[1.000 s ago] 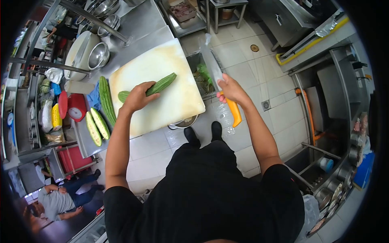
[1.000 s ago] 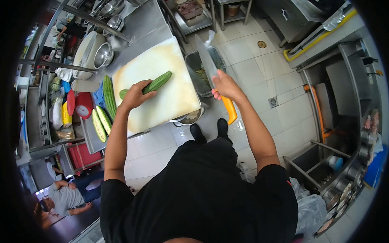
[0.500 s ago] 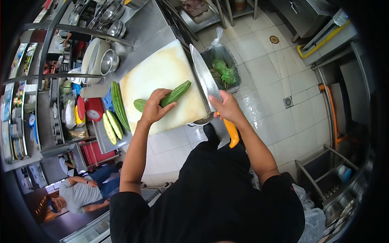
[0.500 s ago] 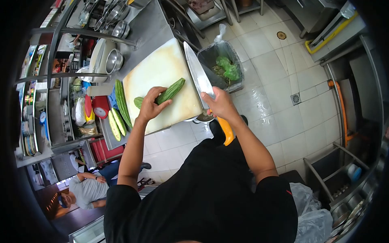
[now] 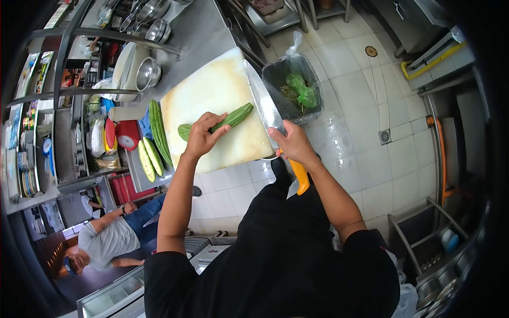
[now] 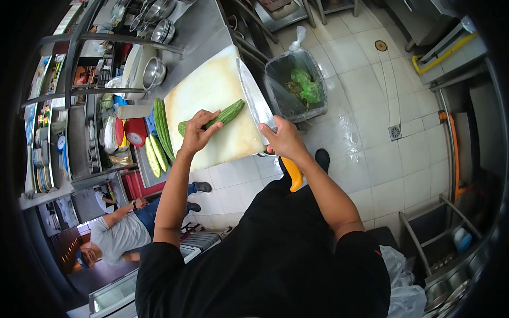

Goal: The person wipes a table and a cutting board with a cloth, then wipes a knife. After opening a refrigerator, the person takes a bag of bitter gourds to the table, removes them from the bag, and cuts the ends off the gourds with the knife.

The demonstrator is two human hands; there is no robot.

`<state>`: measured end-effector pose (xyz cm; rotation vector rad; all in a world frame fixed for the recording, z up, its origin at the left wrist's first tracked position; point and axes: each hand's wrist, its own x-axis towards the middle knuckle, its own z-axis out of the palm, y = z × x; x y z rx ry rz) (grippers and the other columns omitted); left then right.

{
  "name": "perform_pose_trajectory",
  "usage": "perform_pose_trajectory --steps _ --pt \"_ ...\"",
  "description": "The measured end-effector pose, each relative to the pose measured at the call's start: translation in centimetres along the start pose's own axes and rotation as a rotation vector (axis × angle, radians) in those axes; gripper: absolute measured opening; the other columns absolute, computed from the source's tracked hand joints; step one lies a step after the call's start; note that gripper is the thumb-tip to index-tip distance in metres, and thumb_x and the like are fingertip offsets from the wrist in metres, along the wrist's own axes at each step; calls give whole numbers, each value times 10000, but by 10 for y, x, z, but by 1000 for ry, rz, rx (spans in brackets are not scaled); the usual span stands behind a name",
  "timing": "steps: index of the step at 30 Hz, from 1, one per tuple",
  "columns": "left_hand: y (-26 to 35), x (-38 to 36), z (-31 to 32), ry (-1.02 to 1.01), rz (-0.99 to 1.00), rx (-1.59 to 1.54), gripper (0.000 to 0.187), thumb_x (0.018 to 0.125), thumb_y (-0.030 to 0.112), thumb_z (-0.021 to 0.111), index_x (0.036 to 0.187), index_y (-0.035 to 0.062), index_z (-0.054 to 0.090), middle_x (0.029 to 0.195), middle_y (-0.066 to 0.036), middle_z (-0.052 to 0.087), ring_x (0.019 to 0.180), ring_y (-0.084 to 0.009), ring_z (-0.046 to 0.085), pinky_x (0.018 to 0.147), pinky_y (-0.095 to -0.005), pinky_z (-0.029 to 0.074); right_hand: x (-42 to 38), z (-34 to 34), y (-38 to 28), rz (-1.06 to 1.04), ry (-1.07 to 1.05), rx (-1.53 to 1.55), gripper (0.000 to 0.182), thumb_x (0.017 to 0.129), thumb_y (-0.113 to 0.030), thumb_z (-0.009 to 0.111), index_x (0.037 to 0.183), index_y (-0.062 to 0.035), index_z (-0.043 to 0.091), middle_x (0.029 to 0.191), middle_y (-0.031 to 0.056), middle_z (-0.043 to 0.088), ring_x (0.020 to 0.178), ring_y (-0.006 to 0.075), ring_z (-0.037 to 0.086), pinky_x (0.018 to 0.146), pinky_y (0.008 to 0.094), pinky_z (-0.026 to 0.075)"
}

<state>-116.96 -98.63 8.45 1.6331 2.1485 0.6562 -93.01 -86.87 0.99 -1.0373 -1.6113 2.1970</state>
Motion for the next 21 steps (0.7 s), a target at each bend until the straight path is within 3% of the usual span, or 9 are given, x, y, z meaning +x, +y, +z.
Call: perform_pose_trajectory --steps 3,8,11,12,14,18,21 --pt "-2 -4 3 23 -20 -30 364 800 166 760 1121 16 677 826 -81 618 727 -152 566 624 -270 444 2 3 -2 6 38 28 349 904 -343 623 889 -5 539 585 42 559 472 105 592 392 259 435" --pt "0 -12 3 113 124 12 325 814 192 743 1094 37 688 878 -109 643 780 -216 613 681 -321 495 1 -5 -12 2 89 149 282 944 -305 587 1034 -41 549 734 -6 539 465 94 520 387 227 383" --pt "-3 -20 2 116 123 -3 350 814 218 734 1124 62 678 918 -116 653 827 -253 631 728 -346 515 1 -12 -21 -5 94 70 265 952 -313 572 960 -60 494 717 -4 478 439 89 490 360 228 364" --pt "-6 -22 3 111 143 -4 364 806 224 736 1131 71 675 928 -117 654 844 -267 636 740 -358 517 0 -13 -23 -54 115 19 255 955 -301 560 965 -59 481 716 22 522 443 107 525 363 240 375" --pt "-17 -26 4 132 266 135 438 777 235 744 1187 111 651 941 -110 652 843 -288 634 743 -392 505 -1 -16 -24 -46 100 -1 250 958 -297 553 977 -67 456 724 17 493 438 114 509 360 236 369" --pt "-24 -47 8 107 157 296 547 780 263 727 1298 185 570 914 -111 640 831 -295 621 738 -426 470 -1 -18 -26 -45 50 -16 236 961 -292 543 987 -73 458 707 21 488 443 124 512 353 239 371" --pt "-19 -57 6 71 101 250 528 794 289 708 1291 178 571 910 -120 636 849 -307 618 747 -433 468 1 -17 -28 -80 -16 -40 220 966 -279 532 998 -73 462 720 38 526 455 133 534 353 241 388"
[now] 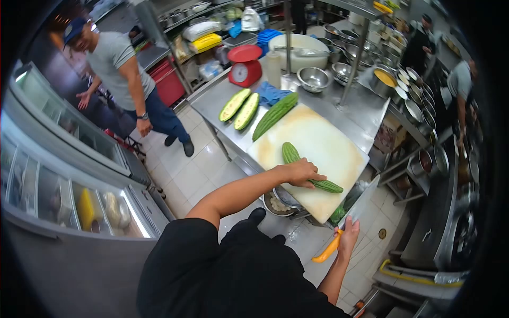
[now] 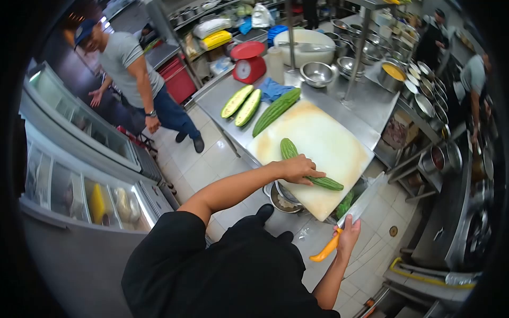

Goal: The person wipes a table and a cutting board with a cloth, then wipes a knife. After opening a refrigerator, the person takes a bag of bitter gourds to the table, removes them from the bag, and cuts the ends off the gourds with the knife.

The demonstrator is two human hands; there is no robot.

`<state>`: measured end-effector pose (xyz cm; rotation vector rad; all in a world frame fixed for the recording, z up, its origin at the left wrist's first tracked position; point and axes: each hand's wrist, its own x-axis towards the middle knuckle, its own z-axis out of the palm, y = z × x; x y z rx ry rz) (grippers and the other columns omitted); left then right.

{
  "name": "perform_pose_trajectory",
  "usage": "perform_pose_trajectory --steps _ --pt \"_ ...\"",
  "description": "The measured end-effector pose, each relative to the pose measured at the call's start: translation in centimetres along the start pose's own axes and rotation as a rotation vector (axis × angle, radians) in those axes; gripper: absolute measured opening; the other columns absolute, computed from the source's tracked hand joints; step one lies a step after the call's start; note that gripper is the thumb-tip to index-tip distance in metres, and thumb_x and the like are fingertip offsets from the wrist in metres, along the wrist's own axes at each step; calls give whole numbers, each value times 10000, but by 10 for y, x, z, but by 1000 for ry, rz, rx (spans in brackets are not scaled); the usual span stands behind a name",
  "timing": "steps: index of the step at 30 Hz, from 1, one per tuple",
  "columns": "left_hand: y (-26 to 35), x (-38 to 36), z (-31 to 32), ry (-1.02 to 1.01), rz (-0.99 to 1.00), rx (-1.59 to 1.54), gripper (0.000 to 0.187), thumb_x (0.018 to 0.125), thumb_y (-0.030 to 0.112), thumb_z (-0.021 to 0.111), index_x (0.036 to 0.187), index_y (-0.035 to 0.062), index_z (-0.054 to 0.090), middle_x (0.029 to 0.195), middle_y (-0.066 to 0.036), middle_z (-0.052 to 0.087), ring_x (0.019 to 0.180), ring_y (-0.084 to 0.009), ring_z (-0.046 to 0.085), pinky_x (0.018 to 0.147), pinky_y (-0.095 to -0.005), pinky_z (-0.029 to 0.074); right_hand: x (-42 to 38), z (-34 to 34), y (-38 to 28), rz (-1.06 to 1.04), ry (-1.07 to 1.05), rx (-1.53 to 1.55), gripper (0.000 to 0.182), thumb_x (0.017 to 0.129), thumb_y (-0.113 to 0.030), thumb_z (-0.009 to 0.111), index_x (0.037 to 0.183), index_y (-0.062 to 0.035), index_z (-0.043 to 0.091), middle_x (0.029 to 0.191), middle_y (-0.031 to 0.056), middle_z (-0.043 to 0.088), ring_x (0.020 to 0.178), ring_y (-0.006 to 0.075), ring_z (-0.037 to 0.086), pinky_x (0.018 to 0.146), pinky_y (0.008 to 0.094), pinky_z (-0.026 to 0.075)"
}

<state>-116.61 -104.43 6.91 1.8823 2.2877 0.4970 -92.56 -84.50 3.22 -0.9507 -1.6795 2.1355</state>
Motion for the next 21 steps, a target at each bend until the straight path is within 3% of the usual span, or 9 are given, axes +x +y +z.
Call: perform_pose_trajectory --steps 2,7,9,11,21 --pt "-1 -10 -1 28 -16 -5 522 799 301 700 1289 175 571 918 -122 637 853 -311 618 751 -435 470 1 -5 1 -14 -8 -4 194 974 -251 509 1028 -71 466 758 63 578 468 145 562 363 240 417" --pt "-10 -5 15 210 135 -118 485 814 237 679 1276 129 577 1047 -122 636 918 -315 623 819 -431 490 -13 -3 -9 67 61 -47 202 962 -235 528 1083 -74 525 828 6 566 644 83 540 440 239 461" --pt "9 2 1 109 45 -114 471 793 157 695 1252 120 596 1029 -137 644 891 -322 624 755 -398 506 -15 -8 -2 66 -8 -86 249 953 -284 560 1048 -57 524 742 13 558 497 87 529 396 233 425" --pt "16 8 2 157 62 -95 439 777 159 720 1206 113 636 995 -125 653 862 -304 625 730 -384 505 -31 0 -15 115 1 -91 292 940 -311 585 1048 -46 526 718 14 569 443 94 530 379 224 405" --pt "30 22 -5 21 -175 -180 401 862 185 689 1238 67 618 1082 -131 660 909 -240 646 782 -307 499 -29 6 18 82 -157 144 302 937 -307 593 1053 -43 501 753 28 607 477 86 555 379 209 399"
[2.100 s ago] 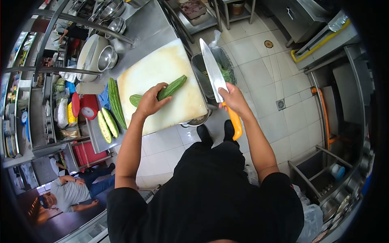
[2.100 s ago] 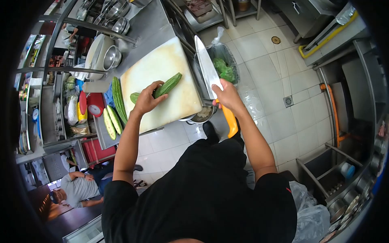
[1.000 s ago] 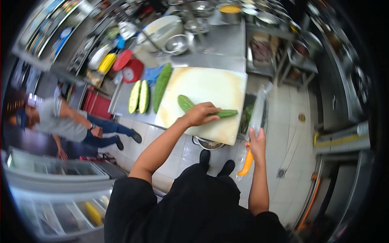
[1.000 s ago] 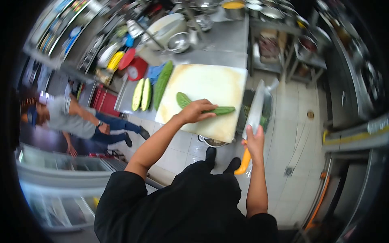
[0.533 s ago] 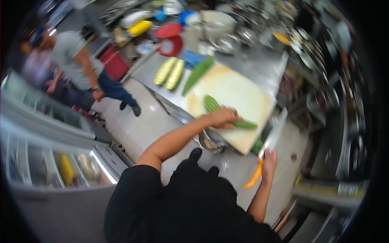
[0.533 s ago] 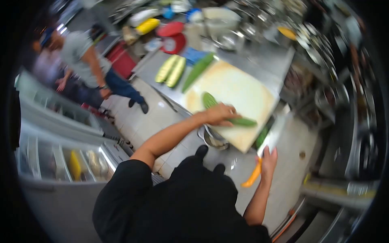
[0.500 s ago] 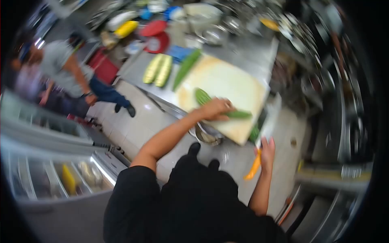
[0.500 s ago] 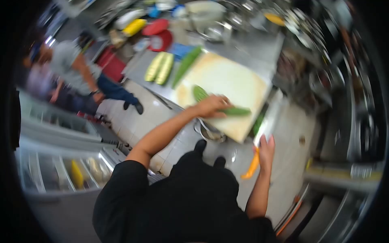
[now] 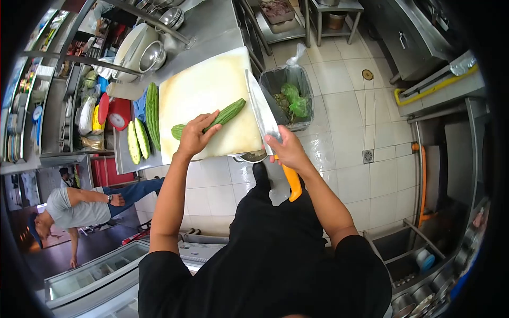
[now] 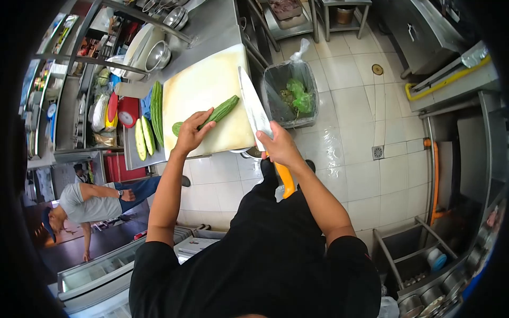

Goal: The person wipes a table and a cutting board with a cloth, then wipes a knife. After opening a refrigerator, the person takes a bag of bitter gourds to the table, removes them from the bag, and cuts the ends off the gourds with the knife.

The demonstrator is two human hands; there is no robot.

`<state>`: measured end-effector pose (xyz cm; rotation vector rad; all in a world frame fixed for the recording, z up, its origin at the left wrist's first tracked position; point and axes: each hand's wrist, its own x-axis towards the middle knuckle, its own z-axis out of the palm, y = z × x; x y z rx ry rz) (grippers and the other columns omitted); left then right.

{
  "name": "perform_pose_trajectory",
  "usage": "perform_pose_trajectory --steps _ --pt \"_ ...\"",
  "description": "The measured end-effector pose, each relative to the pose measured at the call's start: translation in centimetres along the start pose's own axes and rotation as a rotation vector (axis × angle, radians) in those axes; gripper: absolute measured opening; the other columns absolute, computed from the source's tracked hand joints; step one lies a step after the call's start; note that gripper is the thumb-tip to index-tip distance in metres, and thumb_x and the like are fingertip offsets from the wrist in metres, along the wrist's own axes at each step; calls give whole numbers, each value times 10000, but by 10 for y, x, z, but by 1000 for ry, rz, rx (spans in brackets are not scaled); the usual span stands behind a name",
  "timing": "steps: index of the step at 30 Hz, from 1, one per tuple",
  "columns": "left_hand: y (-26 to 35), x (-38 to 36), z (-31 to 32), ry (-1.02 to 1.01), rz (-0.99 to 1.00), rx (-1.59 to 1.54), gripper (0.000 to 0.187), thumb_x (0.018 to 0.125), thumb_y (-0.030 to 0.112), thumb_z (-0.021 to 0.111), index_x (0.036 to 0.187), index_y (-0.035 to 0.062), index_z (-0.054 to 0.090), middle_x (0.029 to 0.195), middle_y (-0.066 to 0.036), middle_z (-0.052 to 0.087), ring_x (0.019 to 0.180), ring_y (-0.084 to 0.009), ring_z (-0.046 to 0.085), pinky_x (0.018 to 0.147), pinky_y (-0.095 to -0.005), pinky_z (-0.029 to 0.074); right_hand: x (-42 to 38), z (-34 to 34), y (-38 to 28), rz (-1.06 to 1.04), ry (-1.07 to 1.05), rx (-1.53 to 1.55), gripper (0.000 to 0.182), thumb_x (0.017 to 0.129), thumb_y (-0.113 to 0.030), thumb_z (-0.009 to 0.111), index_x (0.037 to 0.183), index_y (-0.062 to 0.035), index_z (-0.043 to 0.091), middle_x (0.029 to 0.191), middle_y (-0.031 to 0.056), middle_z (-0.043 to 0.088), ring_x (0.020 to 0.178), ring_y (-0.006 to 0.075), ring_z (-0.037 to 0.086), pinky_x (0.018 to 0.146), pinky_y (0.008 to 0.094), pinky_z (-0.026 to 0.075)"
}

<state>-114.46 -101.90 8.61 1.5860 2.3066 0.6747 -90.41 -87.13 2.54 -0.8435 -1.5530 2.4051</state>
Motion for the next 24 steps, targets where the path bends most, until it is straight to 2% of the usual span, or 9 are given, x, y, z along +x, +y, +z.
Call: perform_pose_trajectory --steps 2,4,5,8,10,16,18,24 --pt "3 2 -1 -41 -20 5 404 879 183 671 1254 48 601 1091 -142 658 923 -228 645 794 -298 495 5 0 2 -16 5 23 296 939 -293 589 1061 -39 497 795 36 626 483 92 563 384 210 404" --pt "3 2 2 9 6 51 382 864 194 684 1217 60 629 1052 -156 672 851 -276 658 707 -336 517 9 -2 1 -19 -4 48 300 938 -288 588 1054 -28 492 821 54 626 479 97 565 379 217 405" --pt "3 2 3 4 2 61 382 864 194 684 1217 60 629 1052 -156 672 851 -276 658 707 -336 517 12 -4 2 -11 -6 27 304 938 -285 587 1042 -18 485 824 65 623 478 99 569 376 221 406" --pt "5 3 3 19 5 52 384 866 200 682 1221 65 628 1058 -153 673 853 -272 659 719 -333 516 17 -6 -2 13 -17 -15 310 938 -281 585 1019 -3 473 820 79 614 478 102 578 372 227 408" --pt "4 1 2 -44 -59 29 413 878 165 670 1266 47 590 1105 -150 655 948 -230 646 801 -302 497 22 -5 -4 26 -29 -37 313 938 -279 584 1008 2 468 813 82 608 478 104 583 371 229 410" --pt "6 3 0 -36 -56 56 408 868 161 677 1253 50 600 1097 -150 661 936 -252 649 785 -308 502 29 -5 2 55 -62 -78 309 938 -268 585 1033 7 480 821 75 612 482 102 586 374 225 415" --pt "6 2 0 -46 -80 45 408 866 163 678 1251 51 602 1097 -150 661 930 -259 650 779 -310 504 27 -3 2 15 -47 -30 289 936 -281 569 907 -13 463 686 58 564 475 109 591 374 251 412" --pt "5 3 -1 -52 -58 48 416 865 180 681 1253 54 600 1106 -147 660 938 -264 647 789 -315 502 25 -1 -3 12 -43 -26 293 937 -285 567 913 -12 467 694 58 572 476 109 593 382 252 419"
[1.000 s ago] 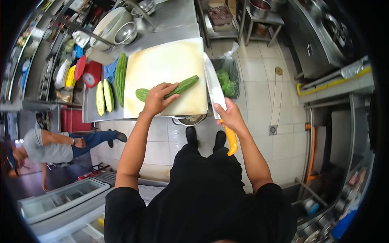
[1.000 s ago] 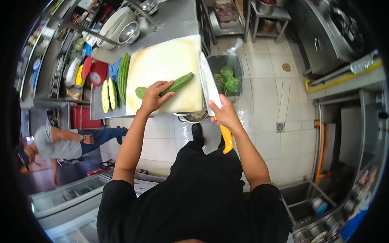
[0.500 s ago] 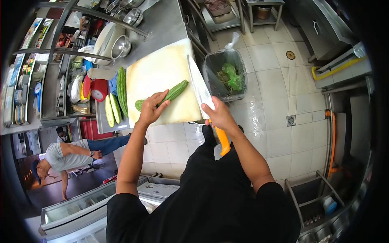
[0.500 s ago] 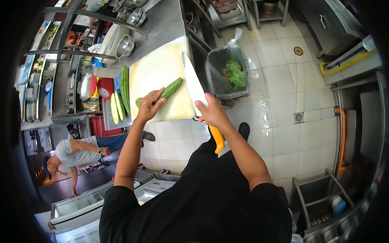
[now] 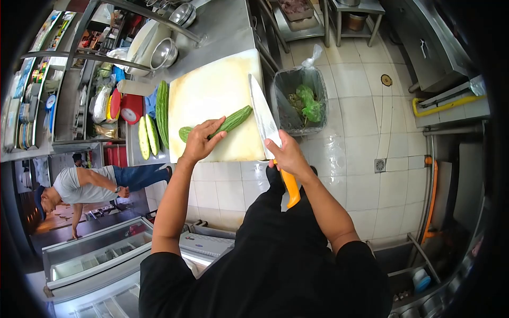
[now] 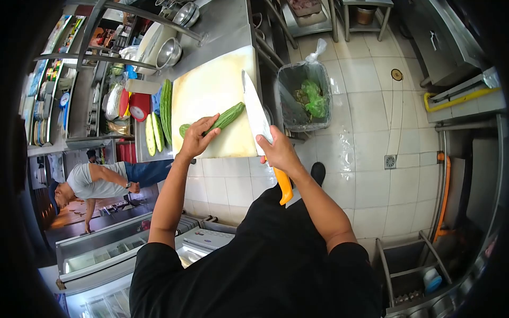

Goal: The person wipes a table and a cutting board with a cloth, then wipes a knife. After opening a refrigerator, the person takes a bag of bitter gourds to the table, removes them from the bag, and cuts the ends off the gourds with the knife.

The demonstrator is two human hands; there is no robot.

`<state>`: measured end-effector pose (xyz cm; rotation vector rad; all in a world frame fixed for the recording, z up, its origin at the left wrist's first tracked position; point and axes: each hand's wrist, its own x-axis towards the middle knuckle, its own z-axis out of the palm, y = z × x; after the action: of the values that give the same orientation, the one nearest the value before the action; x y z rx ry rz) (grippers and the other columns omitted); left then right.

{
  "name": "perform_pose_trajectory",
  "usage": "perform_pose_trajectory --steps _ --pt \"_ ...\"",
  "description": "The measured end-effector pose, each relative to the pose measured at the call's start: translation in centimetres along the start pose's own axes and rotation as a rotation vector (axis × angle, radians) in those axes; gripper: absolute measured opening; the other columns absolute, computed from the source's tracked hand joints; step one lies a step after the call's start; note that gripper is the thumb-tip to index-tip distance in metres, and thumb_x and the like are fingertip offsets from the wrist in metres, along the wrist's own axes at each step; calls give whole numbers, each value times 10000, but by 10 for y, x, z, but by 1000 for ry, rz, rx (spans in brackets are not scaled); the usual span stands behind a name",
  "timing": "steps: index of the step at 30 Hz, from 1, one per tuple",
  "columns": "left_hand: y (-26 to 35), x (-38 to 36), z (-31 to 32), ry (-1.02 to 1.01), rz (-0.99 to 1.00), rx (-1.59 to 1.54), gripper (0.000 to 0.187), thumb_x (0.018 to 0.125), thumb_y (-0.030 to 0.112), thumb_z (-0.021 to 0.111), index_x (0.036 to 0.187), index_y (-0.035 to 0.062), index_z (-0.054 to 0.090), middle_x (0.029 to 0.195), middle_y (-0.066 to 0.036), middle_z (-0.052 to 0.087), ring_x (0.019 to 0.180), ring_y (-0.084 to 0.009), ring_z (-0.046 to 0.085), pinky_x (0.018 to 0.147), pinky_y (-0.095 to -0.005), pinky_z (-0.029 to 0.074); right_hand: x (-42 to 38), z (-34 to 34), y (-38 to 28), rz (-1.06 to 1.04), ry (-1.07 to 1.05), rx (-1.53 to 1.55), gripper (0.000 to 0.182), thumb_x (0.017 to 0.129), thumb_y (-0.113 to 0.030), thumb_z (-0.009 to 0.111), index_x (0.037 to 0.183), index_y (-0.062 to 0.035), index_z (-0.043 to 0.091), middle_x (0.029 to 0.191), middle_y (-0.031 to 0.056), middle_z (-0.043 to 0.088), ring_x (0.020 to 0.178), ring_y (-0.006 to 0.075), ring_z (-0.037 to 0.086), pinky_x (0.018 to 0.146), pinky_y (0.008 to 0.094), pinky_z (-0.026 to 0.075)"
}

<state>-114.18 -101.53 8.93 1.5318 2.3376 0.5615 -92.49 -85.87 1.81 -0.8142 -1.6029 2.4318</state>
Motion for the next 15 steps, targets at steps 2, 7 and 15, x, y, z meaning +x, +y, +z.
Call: perform_pose_trajectory --steps 2,7,15 --pt "-1 0 1 6 1 19 420 865 178 683 1258 57 598 1110 -147 659 952 -264 645 804 -316 500 1 -1 0 5 0 -19 290 939 -284 564 919 -10 470 696 57 574 477 109 592 384 254 421" --pt "3 1 0 -1 -23 -4 415 865 165 683 1255 53 599 1116 -150 657 963 -262 644 820 -317 499 -1 1 -3 6 -1 -21 285 940 -281 558 941 -7 477 702 58 578 484 108 597 387 257 427" --pt "0 0 0 7 1 7 416 866 160 684 1260 55 598 1103 -161 658 944 -246 650 811 -304 501 0 2 -3 43 -27 -29 303 947 -267 566 1040 9 487 771 61 600 484 95 585 382 222 417"
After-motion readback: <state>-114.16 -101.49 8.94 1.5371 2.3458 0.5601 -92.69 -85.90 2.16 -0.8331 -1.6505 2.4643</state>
